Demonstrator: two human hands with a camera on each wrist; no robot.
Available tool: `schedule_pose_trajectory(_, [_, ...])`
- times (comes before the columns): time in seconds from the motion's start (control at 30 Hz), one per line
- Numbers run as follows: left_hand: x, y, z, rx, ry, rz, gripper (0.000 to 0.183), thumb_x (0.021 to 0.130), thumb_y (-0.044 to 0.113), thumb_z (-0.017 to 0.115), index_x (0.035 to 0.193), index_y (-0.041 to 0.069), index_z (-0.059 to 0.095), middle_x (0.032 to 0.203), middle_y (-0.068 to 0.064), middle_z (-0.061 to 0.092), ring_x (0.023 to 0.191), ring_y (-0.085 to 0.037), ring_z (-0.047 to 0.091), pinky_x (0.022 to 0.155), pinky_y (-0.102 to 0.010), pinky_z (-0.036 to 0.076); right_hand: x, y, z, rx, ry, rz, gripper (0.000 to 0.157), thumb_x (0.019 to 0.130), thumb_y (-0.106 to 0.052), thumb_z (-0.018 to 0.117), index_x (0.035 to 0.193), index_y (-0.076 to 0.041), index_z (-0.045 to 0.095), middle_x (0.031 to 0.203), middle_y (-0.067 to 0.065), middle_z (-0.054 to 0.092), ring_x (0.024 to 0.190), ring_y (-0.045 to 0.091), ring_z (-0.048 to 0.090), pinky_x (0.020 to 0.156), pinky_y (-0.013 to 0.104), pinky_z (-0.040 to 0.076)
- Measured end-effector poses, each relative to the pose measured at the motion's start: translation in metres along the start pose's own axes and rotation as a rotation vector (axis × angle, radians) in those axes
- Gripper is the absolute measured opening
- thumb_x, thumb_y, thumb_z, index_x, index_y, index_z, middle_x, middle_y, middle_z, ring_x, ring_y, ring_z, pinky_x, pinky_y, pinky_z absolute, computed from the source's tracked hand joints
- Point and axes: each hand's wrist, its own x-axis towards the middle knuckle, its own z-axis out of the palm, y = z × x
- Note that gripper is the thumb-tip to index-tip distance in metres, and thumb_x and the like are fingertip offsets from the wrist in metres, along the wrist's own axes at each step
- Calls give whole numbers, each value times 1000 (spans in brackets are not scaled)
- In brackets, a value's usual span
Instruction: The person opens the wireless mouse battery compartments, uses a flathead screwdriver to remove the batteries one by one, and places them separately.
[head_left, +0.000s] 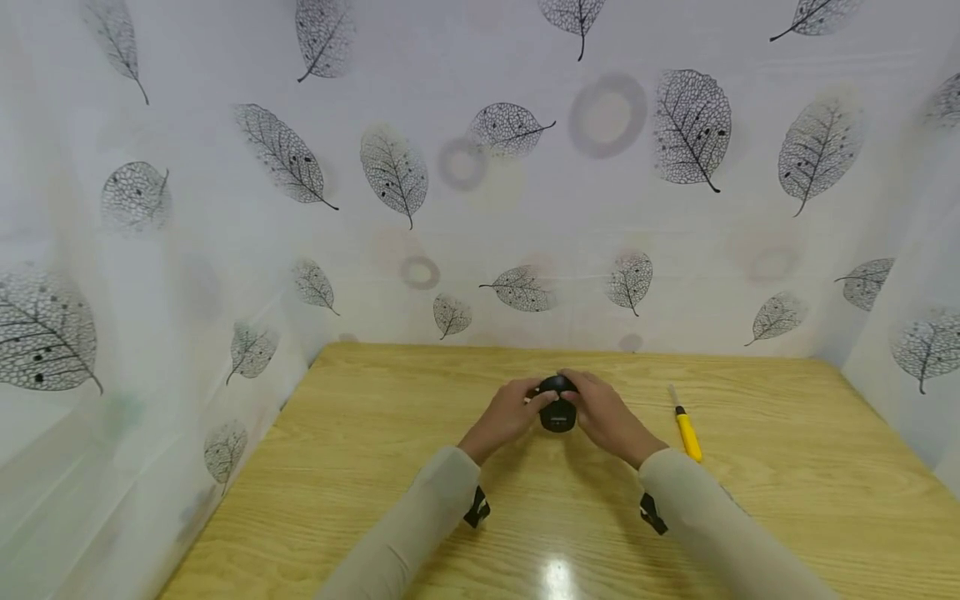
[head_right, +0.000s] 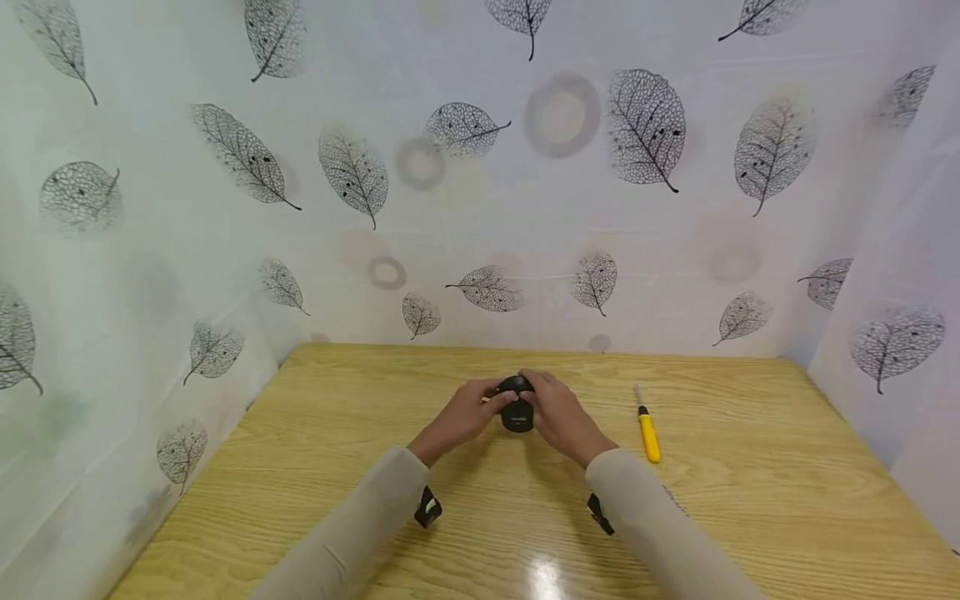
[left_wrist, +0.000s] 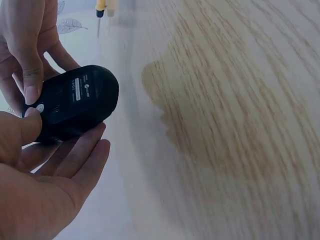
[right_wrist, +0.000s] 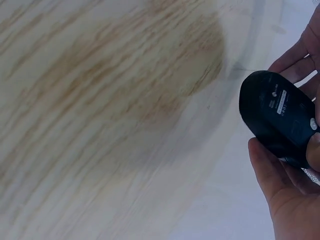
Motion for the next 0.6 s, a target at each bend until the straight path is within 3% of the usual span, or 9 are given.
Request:
schedule_pose_trajectory(0.4, [1, -4, 5, -63, 4, -99, 38, 107, 36, 53, 124, 8, 71, 120, -8, 67, 103, -20, 64, 87, -38, 55, 2, 1, 1, 101, -15, 15, 23, 102, -2, 57, 123, 8, 61, 115, 23, 67, 107, 38, 65, 86, 52, 57])
schedule_pose_trajectory(0.6, [-2, -3, 6, -114, 6, -164, 41, 107, 36, 52, 136, 9, 64, 131, -11, 64, 108, -22, 65, 85, -38, 56, 2, 3, 3, 127, -18, 52, 30, 102, -4, 59, 128, 12, 59, 122, 27, 65, 114, 41, 63, 91, 53, 56])
